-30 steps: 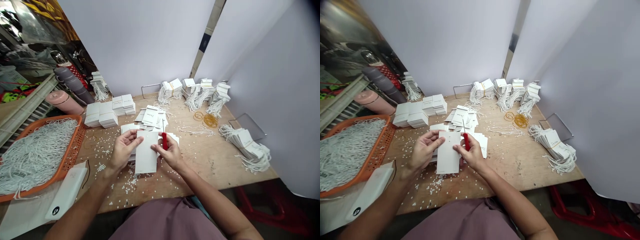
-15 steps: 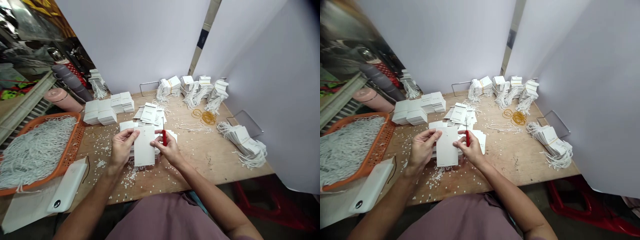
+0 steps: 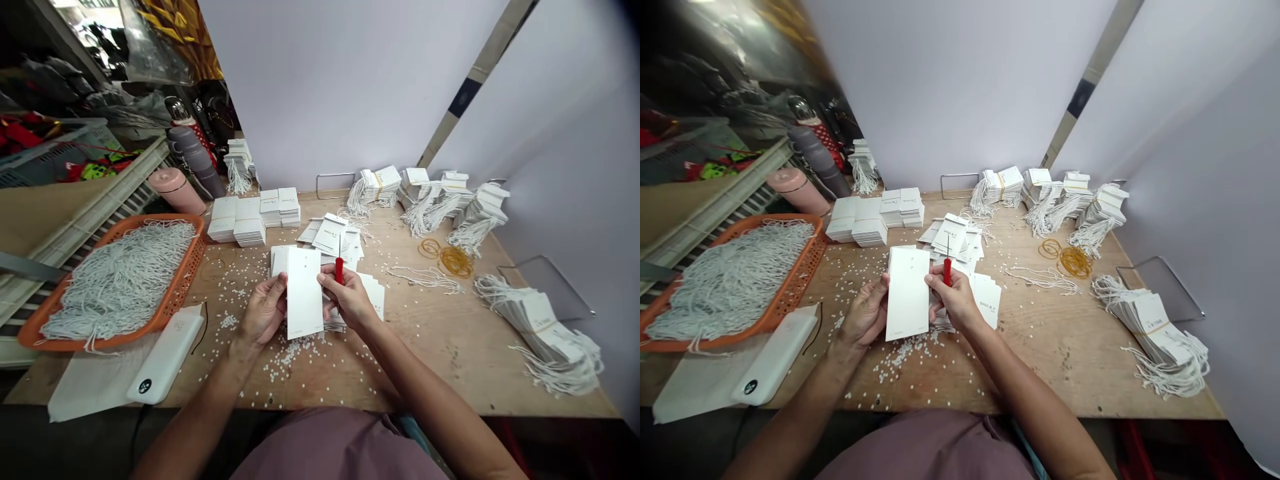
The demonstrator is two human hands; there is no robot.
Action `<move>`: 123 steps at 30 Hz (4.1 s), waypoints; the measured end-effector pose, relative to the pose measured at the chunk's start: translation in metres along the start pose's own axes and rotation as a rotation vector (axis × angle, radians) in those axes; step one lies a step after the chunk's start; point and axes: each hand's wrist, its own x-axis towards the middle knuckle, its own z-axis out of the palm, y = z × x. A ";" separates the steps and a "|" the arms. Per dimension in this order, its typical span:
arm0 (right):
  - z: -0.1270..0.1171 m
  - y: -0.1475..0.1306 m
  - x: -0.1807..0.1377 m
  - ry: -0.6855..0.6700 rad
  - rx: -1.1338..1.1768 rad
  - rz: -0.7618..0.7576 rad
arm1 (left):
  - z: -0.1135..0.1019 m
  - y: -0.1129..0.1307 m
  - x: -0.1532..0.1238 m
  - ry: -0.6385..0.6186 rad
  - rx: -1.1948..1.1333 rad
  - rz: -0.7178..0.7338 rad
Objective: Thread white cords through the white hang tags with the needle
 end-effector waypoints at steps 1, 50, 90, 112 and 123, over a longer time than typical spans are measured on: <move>0.001 0.000 0.000 -0.009 -0.006 0.010 | -0.001 0.000 0.000 0.007 -0.002 -0.001; 0.009 0.019 -0.046 -0.485 -1.210 -0.569 | -0.045 0.020 0.010 0.181 0.319 0.056; -0.063 -0.048 -0.053 0.192 -0.600 -0.193 | 0.056 -0.038 -0.006 -0.198 0.652 0.057; -0.103 -0.030 -0.067 0.334 -0.258 -0.339 | 0.049 -0.039 -0.002 -0.065 0.498 0.192; -0.086 -0.015 -0.108 0.376 -0.701 -0.894 | 0.088 -0.069 -0.009 -0.249 0.597 0.066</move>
